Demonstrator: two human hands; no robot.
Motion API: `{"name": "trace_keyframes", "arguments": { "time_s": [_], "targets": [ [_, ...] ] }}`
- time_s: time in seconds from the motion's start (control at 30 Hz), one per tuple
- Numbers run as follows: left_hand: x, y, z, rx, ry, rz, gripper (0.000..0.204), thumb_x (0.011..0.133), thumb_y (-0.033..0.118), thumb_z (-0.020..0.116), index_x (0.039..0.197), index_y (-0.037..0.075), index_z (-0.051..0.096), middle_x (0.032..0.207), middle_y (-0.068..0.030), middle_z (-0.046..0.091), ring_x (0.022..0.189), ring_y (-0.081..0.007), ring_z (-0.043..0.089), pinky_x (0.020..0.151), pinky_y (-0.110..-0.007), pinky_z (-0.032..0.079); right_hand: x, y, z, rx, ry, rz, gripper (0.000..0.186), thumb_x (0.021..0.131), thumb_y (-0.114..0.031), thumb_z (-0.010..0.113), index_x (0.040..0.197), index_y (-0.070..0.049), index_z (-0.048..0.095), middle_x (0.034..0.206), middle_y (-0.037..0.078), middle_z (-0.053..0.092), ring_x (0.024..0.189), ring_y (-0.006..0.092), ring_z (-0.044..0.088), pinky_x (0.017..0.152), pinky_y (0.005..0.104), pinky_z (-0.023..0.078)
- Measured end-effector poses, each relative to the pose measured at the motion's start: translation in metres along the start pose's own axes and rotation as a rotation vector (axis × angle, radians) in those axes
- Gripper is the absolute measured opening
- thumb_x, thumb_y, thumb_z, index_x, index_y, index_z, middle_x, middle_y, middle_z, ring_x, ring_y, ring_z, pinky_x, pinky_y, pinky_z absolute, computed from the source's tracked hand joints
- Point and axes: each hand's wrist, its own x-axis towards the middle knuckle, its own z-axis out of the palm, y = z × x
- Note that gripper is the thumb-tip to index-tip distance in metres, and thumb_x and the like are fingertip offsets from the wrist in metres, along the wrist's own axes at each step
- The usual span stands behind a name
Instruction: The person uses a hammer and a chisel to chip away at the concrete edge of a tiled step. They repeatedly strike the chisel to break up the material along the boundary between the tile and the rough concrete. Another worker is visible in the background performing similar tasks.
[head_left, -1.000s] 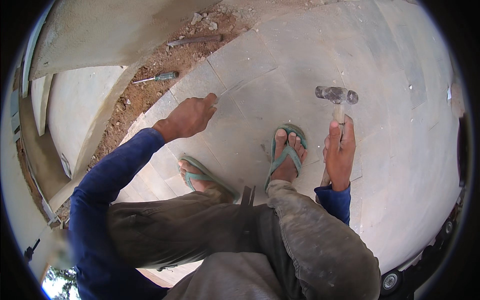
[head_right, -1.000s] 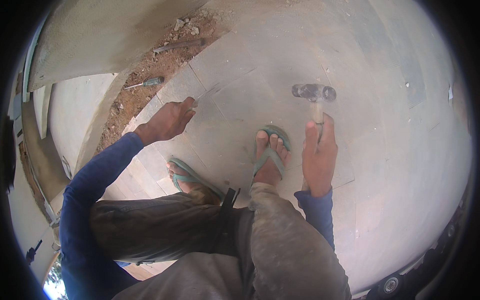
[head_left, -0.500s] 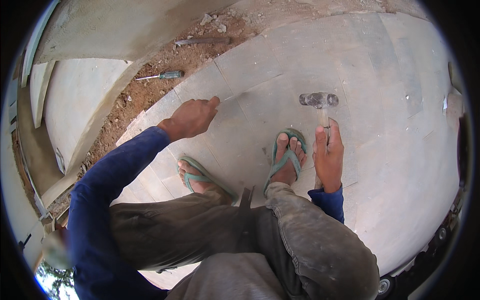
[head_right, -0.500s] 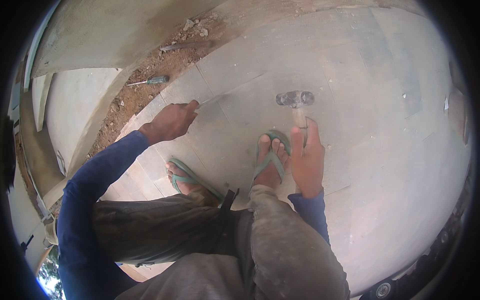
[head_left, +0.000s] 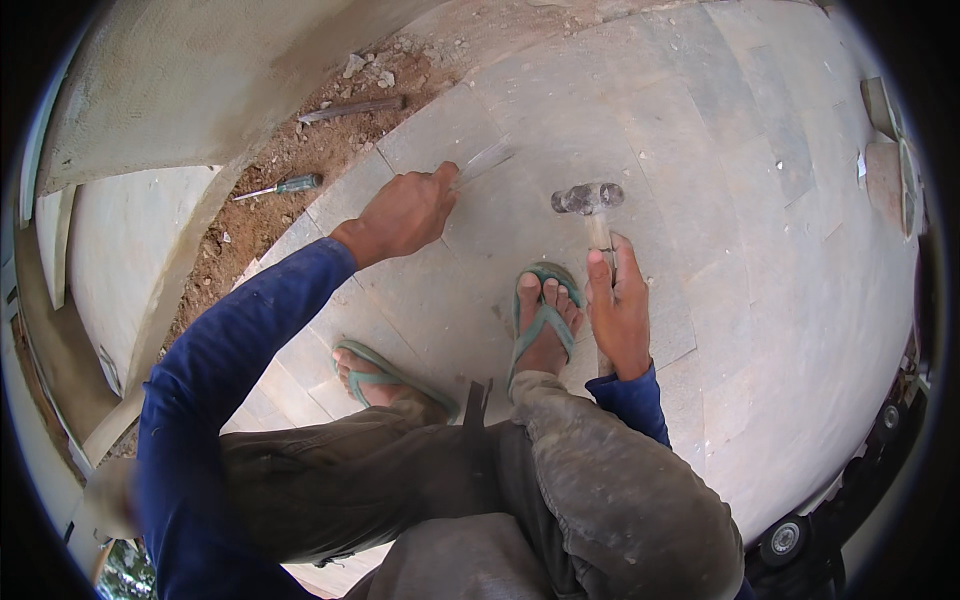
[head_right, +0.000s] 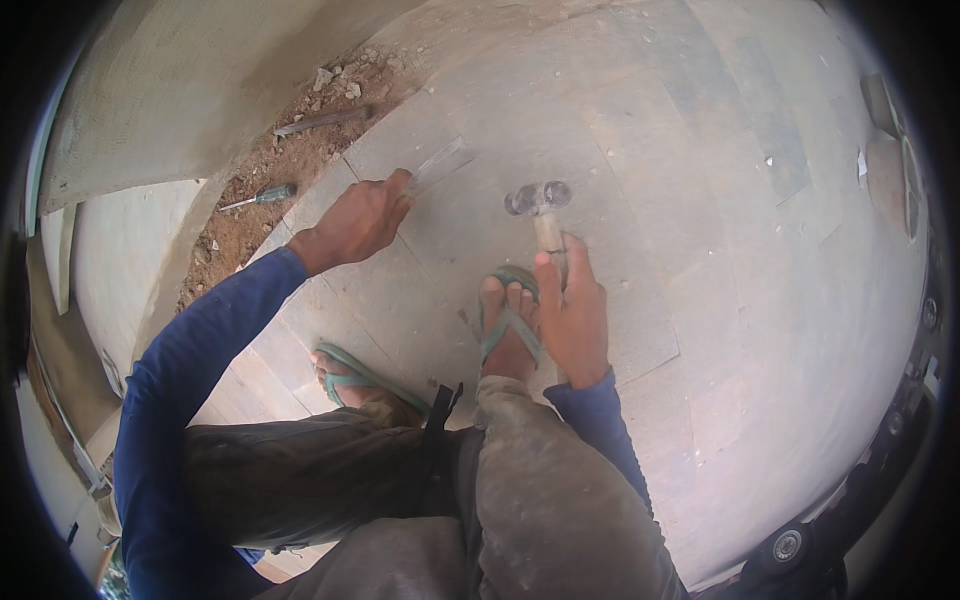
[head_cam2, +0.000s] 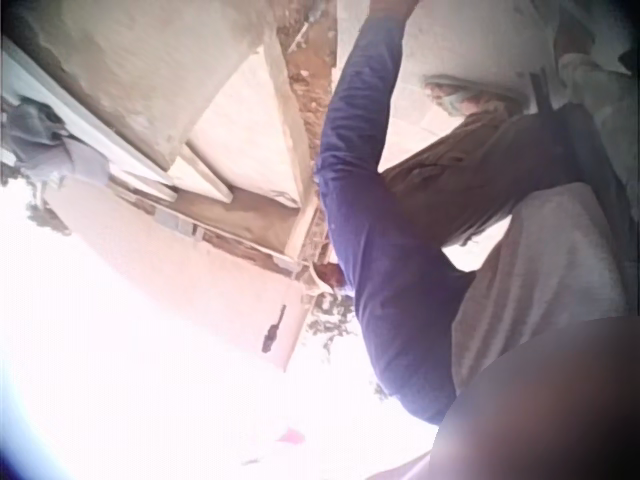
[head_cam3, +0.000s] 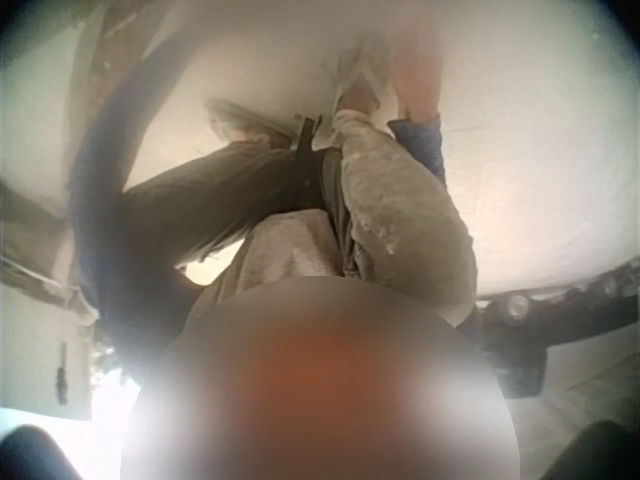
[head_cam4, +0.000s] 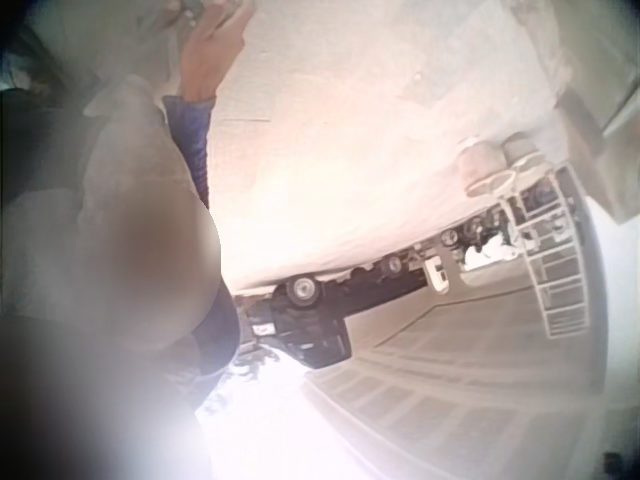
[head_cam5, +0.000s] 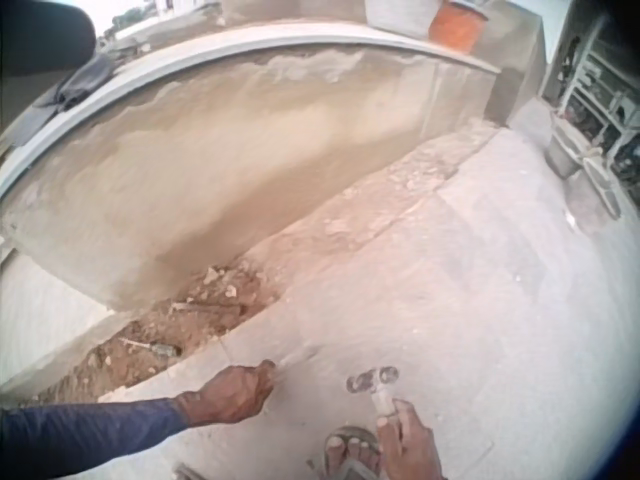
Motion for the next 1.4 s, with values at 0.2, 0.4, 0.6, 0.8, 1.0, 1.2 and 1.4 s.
{"name": "trace_keyframes", "arguments": {
  "time_s": [0.2,0.4,0.6,0.8,1.0,1.2,1.4],
  "targets": [
    [0.005,0.007,0.008,-0.059,0.012,-0.056,0.033,0.100,0.017,0.051,0.123,-0.005,0.040,0.073,-0.0292,0.063,0.074,-0.0499,0.064,0.066,-0.056,0.050,0.002,0.014,-0.003,-0.008,0.027,-0.012,0.049,0.103,-0.039,0.051,0.133,0.000,0.052,0.086,0.014,0.063,0.077,0.0259,0.062,0.067,0.0350,0.047],
    [0.002,0.012,0.006,-0.035,-0.017,-0.023,0.036,0.100,0.017,0.051,0.126,-0.006,0.041,0.075,-0.0288,0.064,0.074,-0.0487,0.065,0.066,-0.056,0.050,0.006,0.018,0.001,0.008,0.030,-0.044,0.049,0.104,-0.040,0.051,0.134,-0.001,0.051,0.077,0.006,0.057,0.067,0.0159,0.053,0.058,0.0297,0.041],
    [0.000,0.007,0.002,-0.004,-0.075,-0.025,0.034,0.100,0.017,0.051,0.125,-0.005,0.042,0.077,-0.0293,0.064,0.077,-0.0475,0.065,0.069,-0.056,0.051,0.005,0.009,-0.002,-0.019,0.001,-0.002,0.049,0.103,-0.042,0.049,0.134,-0.003,0.052,0.086,0.020,0.067,0.079,0.0348,0.069,0.069,0.0401,0.051],
    [-0.005,0.008,-0.013,0.134,-0.174,-0.050,0.026,0.100,0.015,0.051,0.118,-0.002,0.045,0.076,-0.0261,0.065,0.076,-0.0457,0.066,0.069,-0.054,0.051,0.005,0.010,-0.006,-0.038,0.018,0.000,0.048,0.104,-0.041,0.049,0.134,-0.004,0.051,0.083,0.018,0.067,0.076,0.0333,0.069,0.067,0.0393,0.050],
    [-0.014,0.003,-0.006,0.200,-0.075,0.031,0.023,0.098,0.012,0.051,0.115,-0.002,0.046,0.075,-0.0237,0.065,0.076,-0.0434,0.066,0.068,-0.052,0.052,0.013,-0.024,0.008,-0.063,-0.003,-0.144,0.040,0.103,-0.032,0.053,0.133,-0.005,0.051,0.075,0.017,0.064,0.067,0.0307,0.068,0.061,0.0380,0.049],
    [-0.013,0.009,-0.003,0.153,-0.098,-0.015,0.024,0.098,0.012,0.051,0.115,-0.003,0.045,0.076,-0.0243,0.065,0.075,-0.0434,0.066,0.067,-0.052,0.052,0.029,-0.042,0.032,-0.051,0.054,-0.383,0.035,0.101,-0.022,0.056,0.131,-0.005,0.051,0.071,0.017,0.063,0.062,0.0321,0.067,0.057,0.0396,0.049],
    [-0.018,-0.003,0.015,0.149,-0.017,0.036,0.024,0.098,0.012,0.050,0.115,-0.003,0.043,0.076,-0.0236,0.065,0.074,-0.0431,0.066,0.067,-0.053,0.052,0.037,-0.040,0.033,-0.156,-0.028,-0.365,0.037,0.100,-0.022,0.058,0.132,-0.005,0.050,0.072,0.020,0.064,0.063,0.0389,0.066,0.056,0.0421,0.049]
  ]
}}
